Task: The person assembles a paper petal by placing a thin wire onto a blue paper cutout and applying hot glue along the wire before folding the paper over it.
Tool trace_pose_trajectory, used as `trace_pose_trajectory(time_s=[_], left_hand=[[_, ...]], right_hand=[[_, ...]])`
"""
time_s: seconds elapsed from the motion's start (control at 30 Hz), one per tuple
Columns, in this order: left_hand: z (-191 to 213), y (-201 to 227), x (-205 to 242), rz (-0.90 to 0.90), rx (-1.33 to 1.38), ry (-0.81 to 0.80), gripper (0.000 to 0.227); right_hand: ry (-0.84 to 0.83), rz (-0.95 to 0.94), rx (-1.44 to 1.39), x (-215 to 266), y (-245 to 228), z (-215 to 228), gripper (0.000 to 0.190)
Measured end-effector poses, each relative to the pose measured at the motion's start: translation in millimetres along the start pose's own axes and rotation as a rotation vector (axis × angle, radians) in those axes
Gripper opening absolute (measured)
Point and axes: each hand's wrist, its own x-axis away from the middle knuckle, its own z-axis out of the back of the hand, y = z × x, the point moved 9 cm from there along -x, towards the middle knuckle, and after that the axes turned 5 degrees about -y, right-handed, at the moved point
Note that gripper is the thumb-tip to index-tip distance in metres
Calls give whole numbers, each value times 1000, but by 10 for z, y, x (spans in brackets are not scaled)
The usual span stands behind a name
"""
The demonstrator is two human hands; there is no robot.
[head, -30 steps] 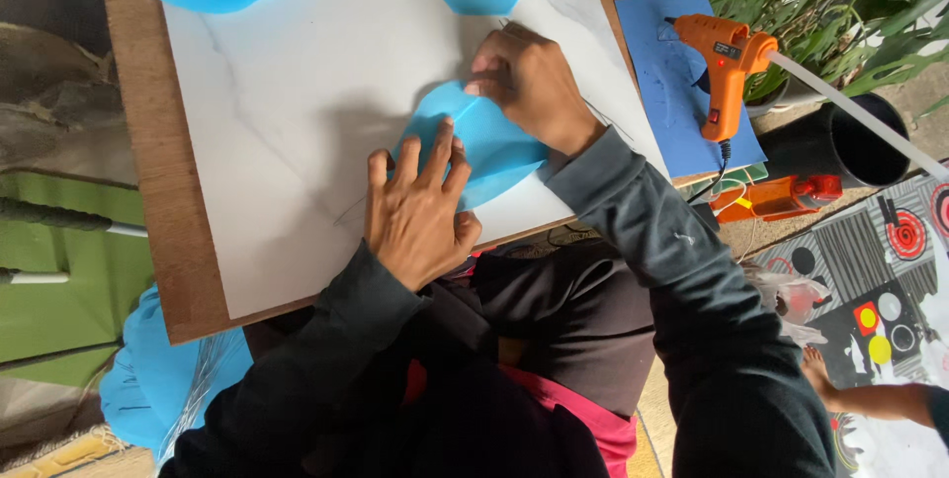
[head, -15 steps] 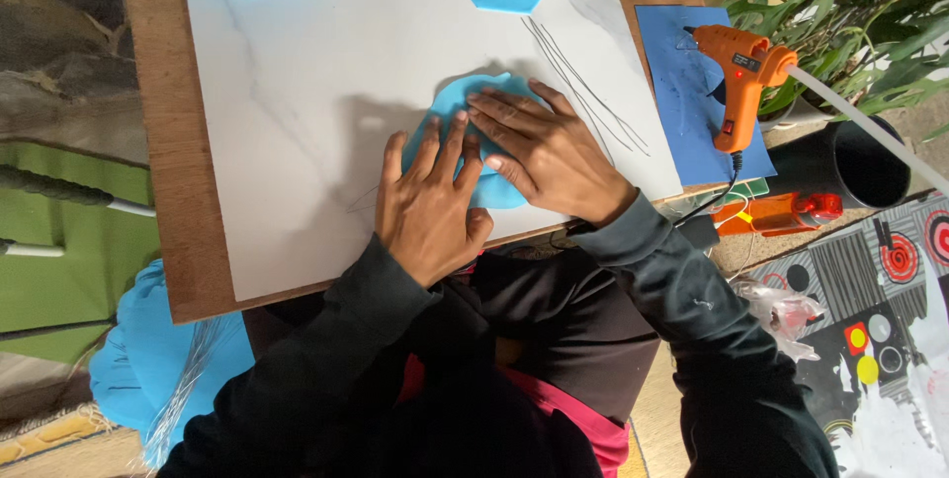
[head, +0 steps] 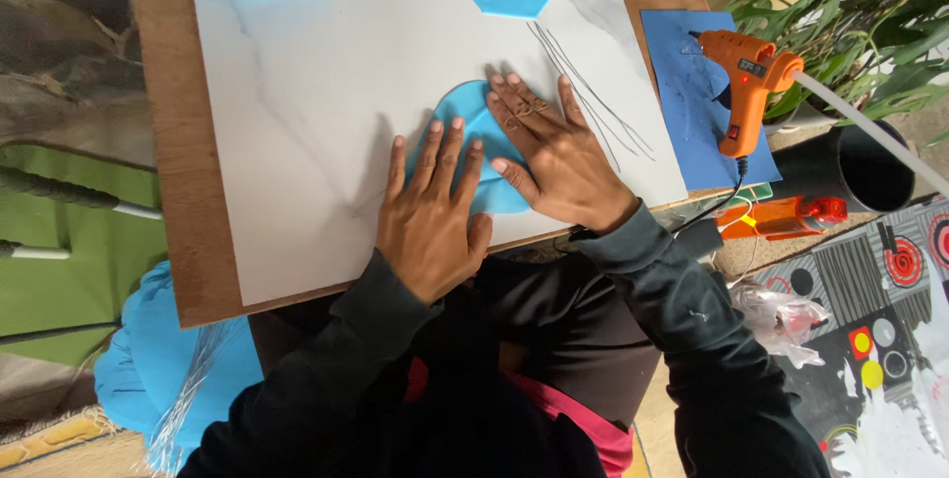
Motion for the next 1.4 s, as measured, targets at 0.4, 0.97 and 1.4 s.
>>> trace_pose_trajectory(time_s=[0.4, 0.97, 1.4], left_hand=[[87, 79, 145, -89, -11, 44, 49], [732, -581, -202, 72, 1423, 400, 27], [554, -125, 160, 439, 2002, 692, 33]], right_hand=[[394, 1, -214, 417, -82, 609, 65], [497, -165, -911, 1152, -619, 478, 42], [692, -209, -1612, 435, -590, 222, 38]])
